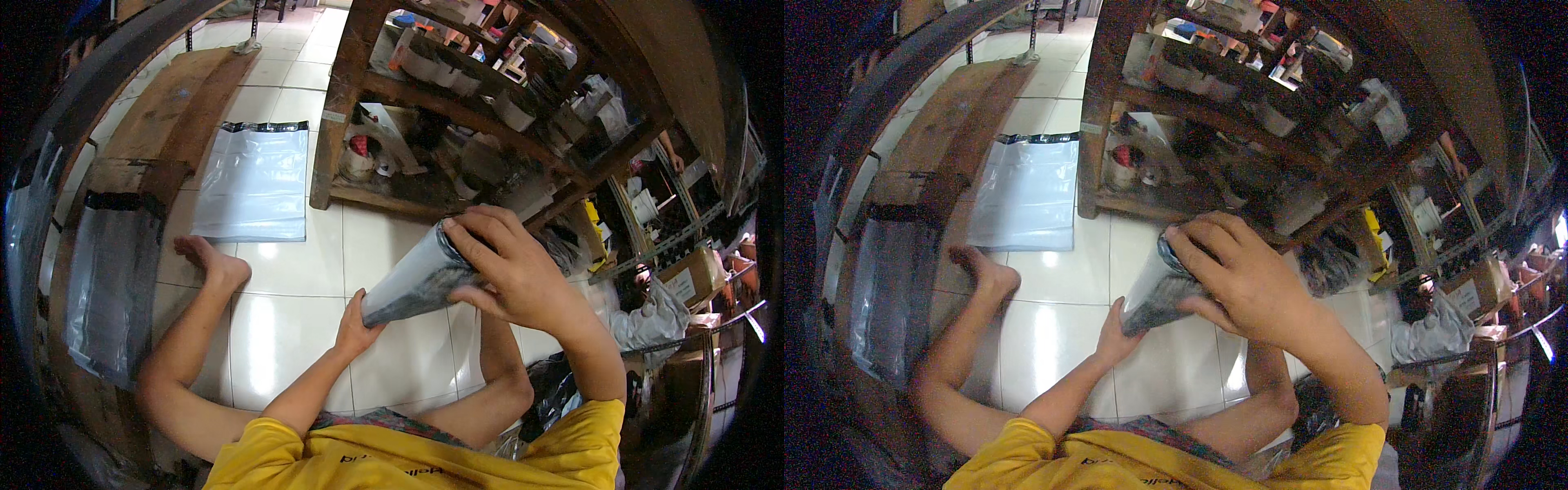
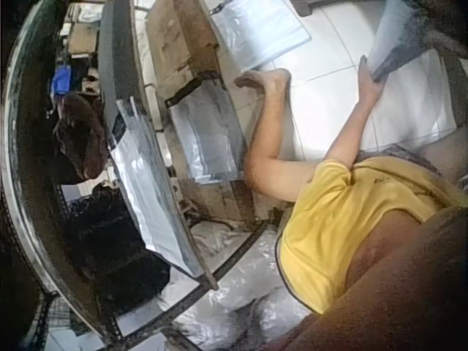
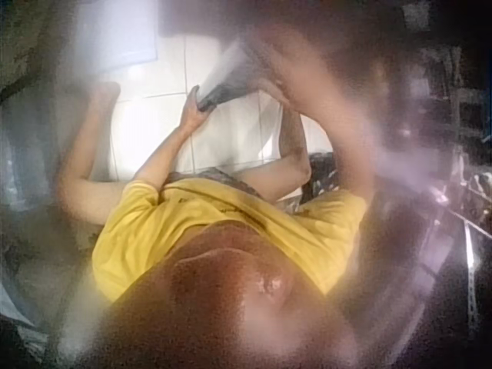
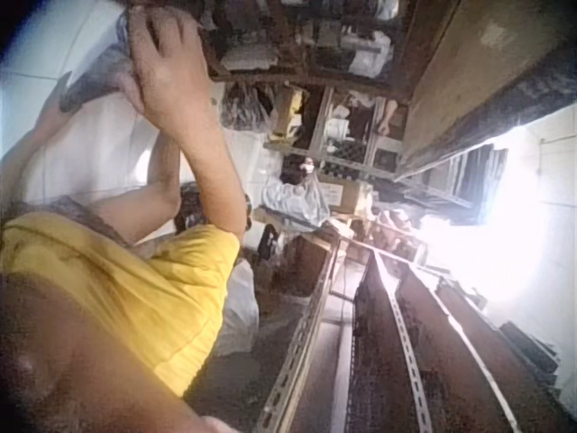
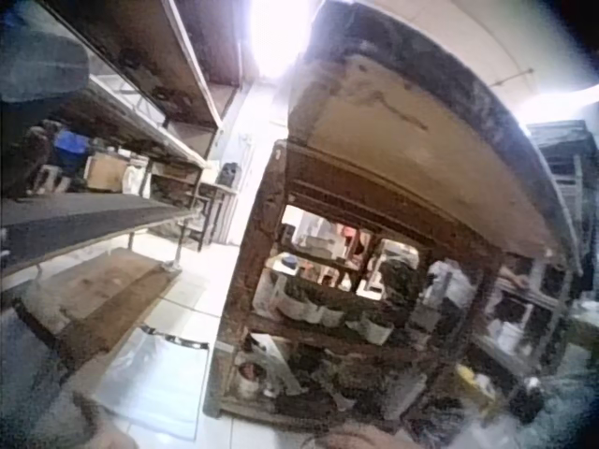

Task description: The person sits on the floor and repeatedly folds white poly mailers by hand. They smooth each mailer flat, fold it in half, and then roll it into a compact bundle before placing it aside.

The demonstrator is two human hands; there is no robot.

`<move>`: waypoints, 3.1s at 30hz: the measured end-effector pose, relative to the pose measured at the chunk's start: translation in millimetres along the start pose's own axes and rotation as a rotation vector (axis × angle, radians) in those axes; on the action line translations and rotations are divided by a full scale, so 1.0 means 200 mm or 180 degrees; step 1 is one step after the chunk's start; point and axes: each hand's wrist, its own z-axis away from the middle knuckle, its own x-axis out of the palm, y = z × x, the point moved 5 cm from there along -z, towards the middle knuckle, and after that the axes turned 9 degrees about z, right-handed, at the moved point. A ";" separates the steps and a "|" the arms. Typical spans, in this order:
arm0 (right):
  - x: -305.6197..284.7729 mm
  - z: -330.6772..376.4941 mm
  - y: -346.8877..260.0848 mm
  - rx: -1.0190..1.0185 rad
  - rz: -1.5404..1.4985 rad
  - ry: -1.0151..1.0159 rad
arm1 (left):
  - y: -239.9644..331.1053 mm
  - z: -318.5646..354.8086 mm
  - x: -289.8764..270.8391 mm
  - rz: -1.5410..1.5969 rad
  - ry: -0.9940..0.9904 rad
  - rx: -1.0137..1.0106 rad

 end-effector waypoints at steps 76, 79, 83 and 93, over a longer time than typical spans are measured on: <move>0.05 -0.39 0.28 0.1458 -0.1030 -0.0125 | 0.03 -0.05 0.00 0.0158 0.0279 0.0778; 0.08 -0.33 0.19 0.1279 -0.0743 -0.0241 | 0.04 -0.05 0.00 0.0209 0.0300 0.0762; 0.06 -0.33 0.22 0.1382 -0.0947 -0.0087 | 0.04 -0.05 -0.01 0.0234 0.0253 0.0728; 0.08 -0.33 0.22 0.1182 -0.0924 -0.0279 | 0.02 -0.07 -0.01 0.0353 -0.0030 0.0380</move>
